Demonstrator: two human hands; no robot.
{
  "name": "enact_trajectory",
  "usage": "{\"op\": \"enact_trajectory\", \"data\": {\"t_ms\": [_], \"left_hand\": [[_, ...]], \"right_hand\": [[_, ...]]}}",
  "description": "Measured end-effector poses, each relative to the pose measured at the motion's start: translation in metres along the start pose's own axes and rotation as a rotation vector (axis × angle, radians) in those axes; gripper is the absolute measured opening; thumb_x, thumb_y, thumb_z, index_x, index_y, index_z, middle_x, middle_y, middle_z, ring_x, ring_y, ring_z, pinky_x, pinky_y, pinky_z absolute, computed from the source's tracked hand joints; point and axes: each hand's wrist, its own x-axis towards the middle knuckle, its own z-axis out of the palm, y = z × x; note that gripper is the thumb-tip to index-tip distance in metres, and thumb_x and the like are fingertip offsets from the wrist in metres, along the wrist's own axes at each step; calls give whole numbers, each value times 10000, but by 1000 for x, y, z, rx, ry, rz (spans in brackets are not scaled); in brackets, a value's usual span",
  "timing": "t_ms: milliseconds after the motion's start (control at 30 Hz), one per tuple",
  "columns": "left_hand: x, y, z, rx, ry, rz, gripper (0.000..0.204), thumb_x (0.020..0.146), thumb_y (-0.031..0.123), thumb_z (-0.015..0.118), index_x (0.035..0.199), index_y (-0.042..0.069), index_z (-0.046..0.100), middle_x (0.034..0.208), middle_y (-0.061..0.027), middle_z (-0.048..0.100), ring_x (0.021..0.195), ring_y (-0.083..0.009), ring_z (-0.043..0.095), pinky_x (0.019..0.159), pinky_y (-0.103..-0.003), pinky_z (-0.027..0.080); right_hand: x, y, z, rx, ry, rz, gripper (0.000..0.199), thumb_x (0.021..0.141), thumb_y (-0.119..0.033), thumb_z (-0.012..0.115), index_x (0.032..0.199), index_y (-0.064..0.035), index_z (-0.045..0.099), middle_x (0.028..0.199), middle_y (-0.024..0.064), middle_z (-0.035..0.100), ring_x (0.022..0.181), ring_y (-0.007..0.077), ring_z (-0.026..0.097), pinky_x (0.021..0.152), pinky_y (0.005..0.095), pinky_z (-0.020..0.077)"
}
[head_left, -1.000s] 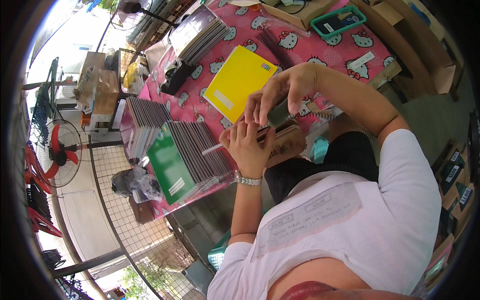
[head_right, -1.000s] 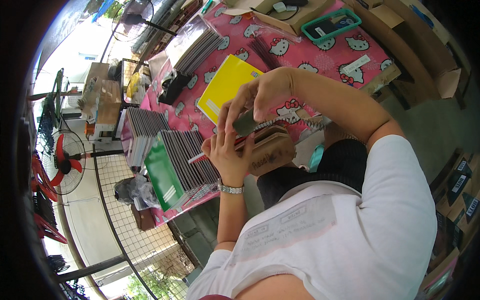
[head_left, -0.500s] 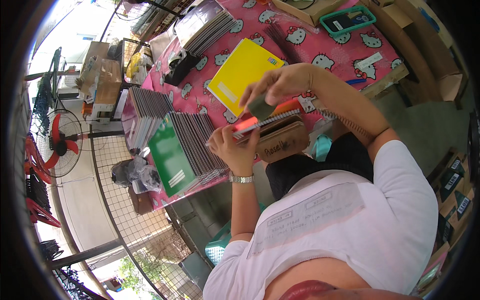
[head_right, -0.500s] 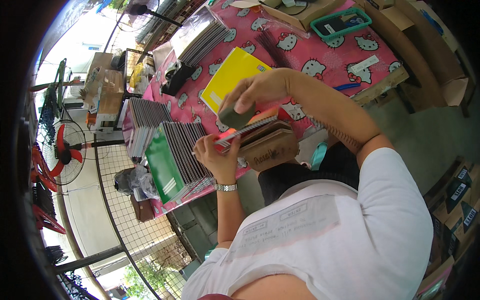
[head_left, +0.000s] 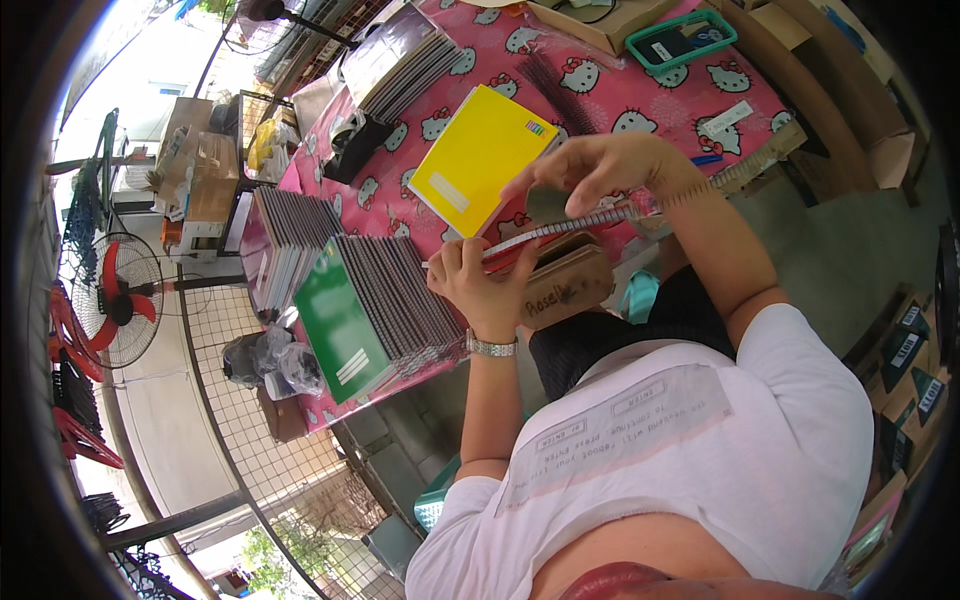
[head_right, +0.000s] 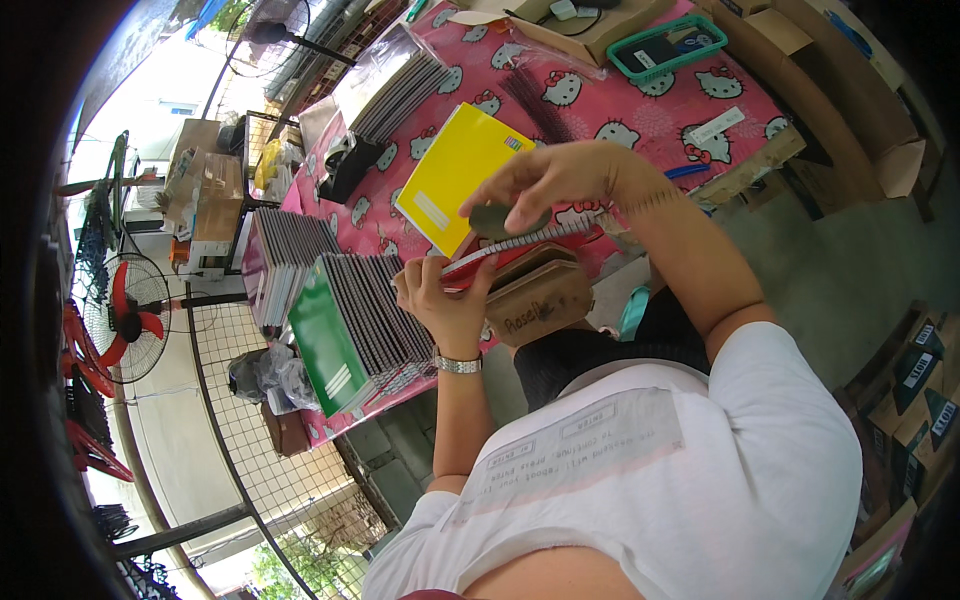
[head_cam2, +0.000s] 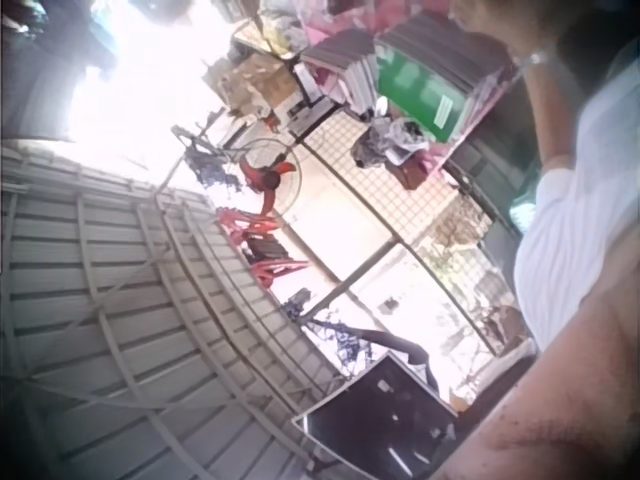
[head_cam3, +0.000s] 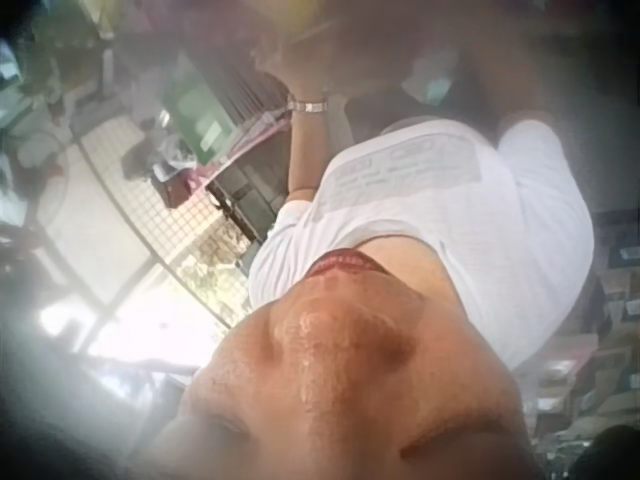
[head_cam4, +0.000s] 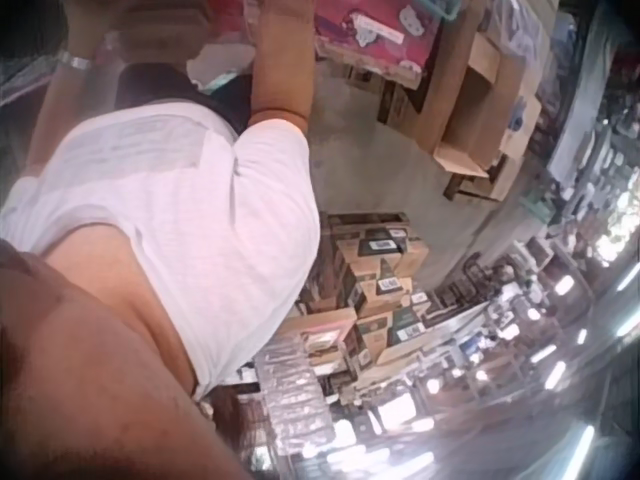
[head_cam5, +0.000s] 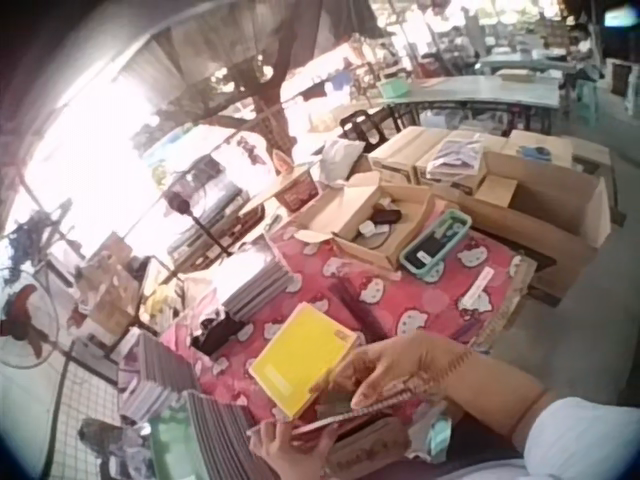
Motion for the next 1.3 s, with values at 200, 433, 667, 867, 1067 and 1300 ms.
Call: {"op": "enact_trajectory", "data": {"t_ms": [200, 433, 667, 867, 1067, 1300], "left_hand": [[-6, 3, -3, -37, -14, 11, 472, 570, 393, 864, 838, 106, 601, 924, -65, 558, 984, -300, 506, 875, -467, 341], [-13, 2, -4, -56, 6, 15, 454, 587, 353, 856, 869, 108, 597, 970, -77, 572, 998, -318, 496, 891, -470, 345], [-12, 3, -9, -77, -35, -5, 427, 586, 332, 845, 859, 106, 607, 941, -74, 563, 987, -307, 498, 890, -466, 346], [-9, 2, -10, -67, -46, -8, 412, 579, 320, 835, 868, 122, 617, 955, -78, 547, 997, -304, 486, 900, -459, 343], [-23, -5, -9, -17, -56, -10, 437, 588, 342, 838, 900, 127, 621, 965, -78, 549, 1019, -311, 484, 904, -471, 335], [-12, -6, -12, -82, 8, -1, 467, 581, 293, 881, 907, 94, 613, 951, -92, 556, 986, -316, 484, 862, -455, 383]], "right_hand": [[-4, 11, 9, 104, -7, 53, 271, 834, -221, 744, 913, -50, 550, 983, 51, 558, 878, 111, 508, 717, 234, 386], [8, -2, 6, -9, -60, 21, 462, 766, -266, 785, 1100, -6, 598, 1405, 218, 498, 1304, 271, 484, 1059, 375, 382], [31, -11, -3, -106, -262, 174, 576, 754, -243, 737, 1280, -42, 617, 1383, 135, 533, 1299, 219, 475, 1075, 379, 362], [40, -14, -6, -56, -373, -43, 461, 800, -275, 735, 1178, -20, 664, 1290, 168, 547, 1176, 259, 523, 1010, 359, 402], [39, -36, 11, -193, -257, 38, 273, 854, -224, 648, 981, 16, 663, 1157, 119, 578, 961, 161, 562, 845, 297, 460], [4, -18, -13, -121, 150, -67, 159, 904, -190, 591, 897, -44, 529, 945, 21, 574, 889, 118, 561, 785, 279, 444]]}}
